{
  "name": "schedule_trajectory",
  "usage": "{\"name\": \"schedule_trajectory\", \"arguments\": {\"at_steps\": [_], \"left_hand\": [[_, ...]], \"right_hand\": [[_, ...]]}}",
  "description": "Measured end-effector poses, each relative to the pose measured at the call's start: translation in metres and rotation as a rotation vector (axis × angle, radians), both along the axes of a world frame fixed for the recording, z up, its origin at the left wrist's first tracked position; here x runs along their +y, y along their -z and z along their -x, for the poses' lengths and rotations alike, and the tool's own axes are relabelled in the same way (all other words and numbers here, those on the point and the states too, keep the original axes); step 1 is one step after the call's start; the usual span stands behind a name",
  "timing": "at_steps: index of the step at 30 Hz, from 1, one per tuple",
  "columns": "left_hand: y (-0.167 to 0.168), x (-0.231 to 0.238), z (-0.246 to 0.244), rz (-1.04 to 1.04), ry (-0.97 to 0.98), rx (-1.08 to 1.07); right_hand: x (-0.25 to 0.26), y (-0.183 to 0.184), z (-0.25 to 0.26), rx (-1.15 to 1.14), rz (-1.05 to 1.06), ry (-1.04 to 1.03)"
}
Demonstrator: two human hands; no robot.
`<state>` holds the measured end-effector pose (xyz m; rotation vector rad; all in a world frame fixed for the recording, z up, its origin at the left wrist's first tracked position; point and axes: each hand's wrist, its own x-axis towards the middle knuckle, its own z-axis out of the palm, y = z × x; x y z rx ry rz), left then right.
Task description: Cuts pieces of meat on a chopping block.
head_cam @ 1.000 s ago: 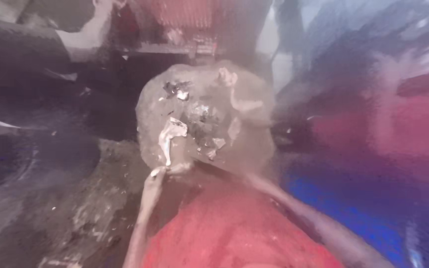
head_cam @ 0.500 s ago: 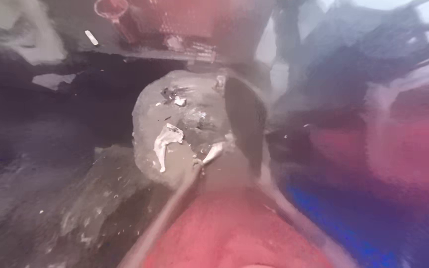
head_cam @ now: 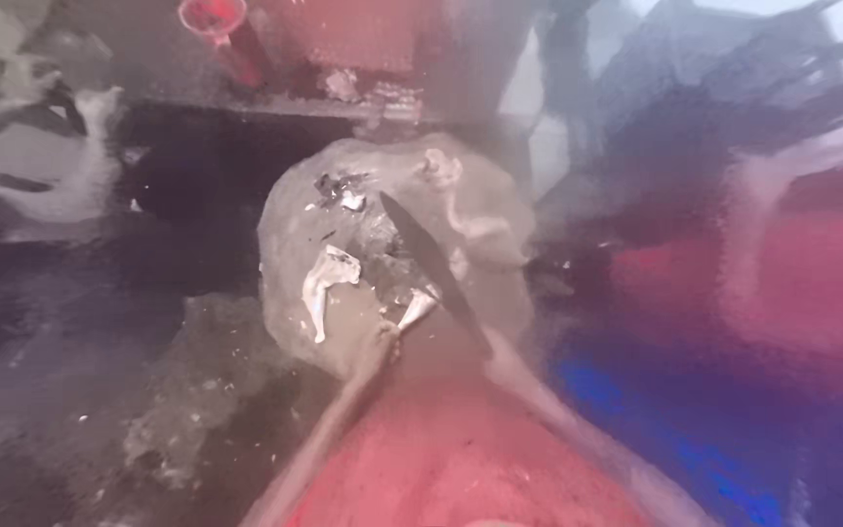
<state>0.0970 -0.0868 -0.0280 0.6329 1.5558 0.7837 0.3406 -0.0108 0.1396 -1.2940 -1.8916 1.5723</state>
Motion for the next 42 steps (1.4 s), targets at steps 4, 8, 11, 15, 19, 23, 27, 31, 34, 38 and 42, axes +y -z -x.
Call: {"name": "schedule_trajectory", "arguments": {"at_steps": [4,8,11,15,19,23,27,31,34,38,42], "left_hand": [[-0.020,0.005,-0.002,0.017,-0.010,0.044],[0.006,0.002,0.006,0.021,0.057,0.064],[0.010,-0.008,0.007,-0.004,0.052,0.058],[0.015,-0.010,0.006,0.009,-0.010,-0.038],[0.012,-0.007,0.011,0.019,0.011,0.014],[-0.014,-0.005,0.015,0.004,-0.021,-0.003],[-0.044,-0.004,0.022,-0.145,-0.035,-0.137],[-0.008,0.023,0.005,-0.216,0.039,-0.180],[0.010,0.036,-0.011,-0.055,0.096,0.033],[0.012,0.036,-0.011,-0.042,0.116,0.086],[0.017,0.032,-0.011,-0.055,0.160,0.106]], "right_hand": [[-0.008,0.041,-0.004,0.015,-0.232,-0.011],[0.006,0.129,-0.018,-0.456,0.276,-0.261],[0.004,0.097,-0.009,-0.482,0.288,-0.212],[0.003,0.040,0.002,-0.281,0.155,-0.129],[-0.006,0.075,0.000,-0.240,0.112,-0.097],[-0.008,0.147,-0.028,-0.419,0.370,-0.146],[0.001,0.120,-0.030,-0.437,0.400,0.085],[0.025,0.065,-0.015,-0.312,0.217,0.163],[0.015,0.012,-0.004,0.029,-0.020,0.227],[-0.007,0.023,-0.003,-0.122,0.017,0.141],[-0.012,0.131,-0.018,-0.440,0.338,-0.088]]}}
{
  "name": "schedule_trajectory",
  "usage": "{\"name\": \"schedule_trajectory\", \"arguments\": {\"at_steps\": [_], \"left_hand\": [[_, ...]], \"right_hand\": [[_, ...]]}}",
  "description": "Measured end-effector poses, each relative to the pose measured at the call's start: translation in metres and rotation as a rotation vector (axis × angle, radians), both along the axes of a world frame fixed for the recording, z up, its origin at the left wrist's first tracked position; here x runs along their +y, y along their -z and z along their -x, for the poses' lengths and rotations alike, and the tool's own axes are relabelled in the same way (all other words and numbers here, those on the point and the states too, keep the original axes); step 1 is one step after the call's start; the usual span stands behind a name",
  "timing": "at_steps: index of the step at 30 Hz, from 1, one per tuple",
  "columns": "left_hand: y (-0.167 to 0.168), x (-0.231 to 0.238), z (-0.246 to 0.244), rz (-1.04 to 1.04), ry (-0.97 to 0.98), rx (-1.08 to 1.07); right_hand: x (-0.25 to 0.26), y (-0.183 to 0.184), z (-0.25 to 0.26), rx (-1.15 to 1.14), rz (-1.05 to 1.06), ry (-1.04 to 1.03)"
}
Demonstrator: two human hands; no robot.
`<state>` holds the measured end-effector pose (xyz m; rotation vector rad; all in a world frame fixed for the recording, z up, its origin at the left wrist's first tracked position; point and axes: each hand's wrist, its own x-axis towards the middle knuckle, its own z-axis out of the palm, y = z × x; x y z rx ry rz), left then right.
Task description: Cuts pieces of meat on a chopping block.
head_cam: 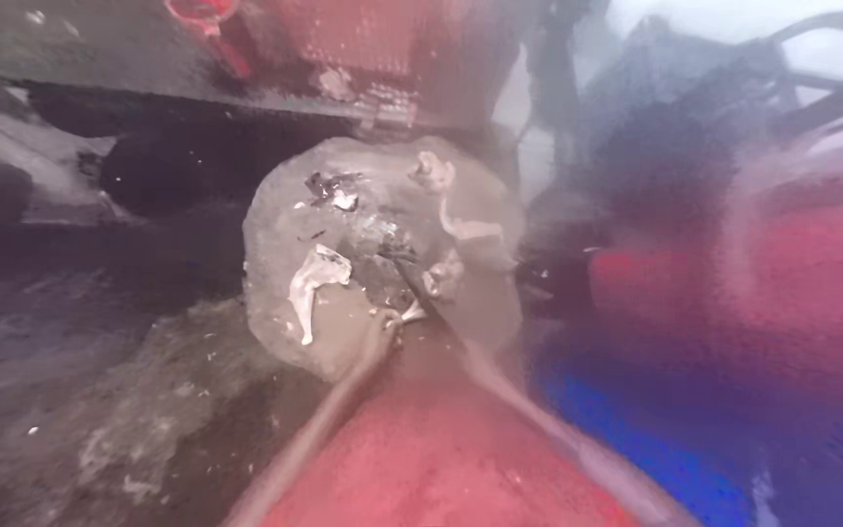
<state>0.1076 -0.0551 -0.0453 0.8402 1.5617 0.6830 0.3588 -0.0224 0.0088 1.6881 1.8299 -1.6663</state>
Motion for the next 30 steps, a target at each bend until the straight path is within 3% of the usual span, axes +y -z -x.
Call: {"name": "schedule_trajectory", "arguments": {"at_steps": [2,5,8,10,12,16,20,24,27,30], "left_hand": [[0.004,-0.002,0.001,0.001,0.045,0.053],[-0.007,-0.004,-0.006,0.037,0.031,0.021],[-0.014,-0.005,-0.008,0.056,0.031,0.022],[-0.013,-0.004,-0.010,0.062,0.032,0.019],[-0.010,-0.004,-0.009,0.050,0.029,0.018],[-0.010,-0.008,-0.001,0.046,0.032,0.056],[-0.042,-0.014,0.017,-0.009,0.021,-0.024],[-0.036,0.002,0.009,-0.087,-0.003,-0.182],[-0.009,0.014,-0.005,-0.014,0.004,-0.059],[-0.008,0.014,-0.011,0.003,0.042,0.056]], "right_hand": [[0.002,0.004,-0.002,-0.012,0.019,-0.013],[0.008,-0.041,0.009,0.035,-0.057,0.058],[0.008,-0.099,0.017,0.245,-0.210,0.152],[0.001,-0.109,0.019,0.404,-0.306,0.211],[-0.005,-0.088,0.014,0.282,-0.271,0.168],[-0.005,0.005,-0.007,-0.017,0.003,-0.034],[-0.004,0.002,-0.010,-0.054,-0.005,0.055],[0.019,-0.059,0.010,0.035,-0.136,0.185],[0.022,-0.116,0.018,0.351,-0.322,0.243],[0.002,-0.134,0.015,0.574,-0.468,0.281]]}}
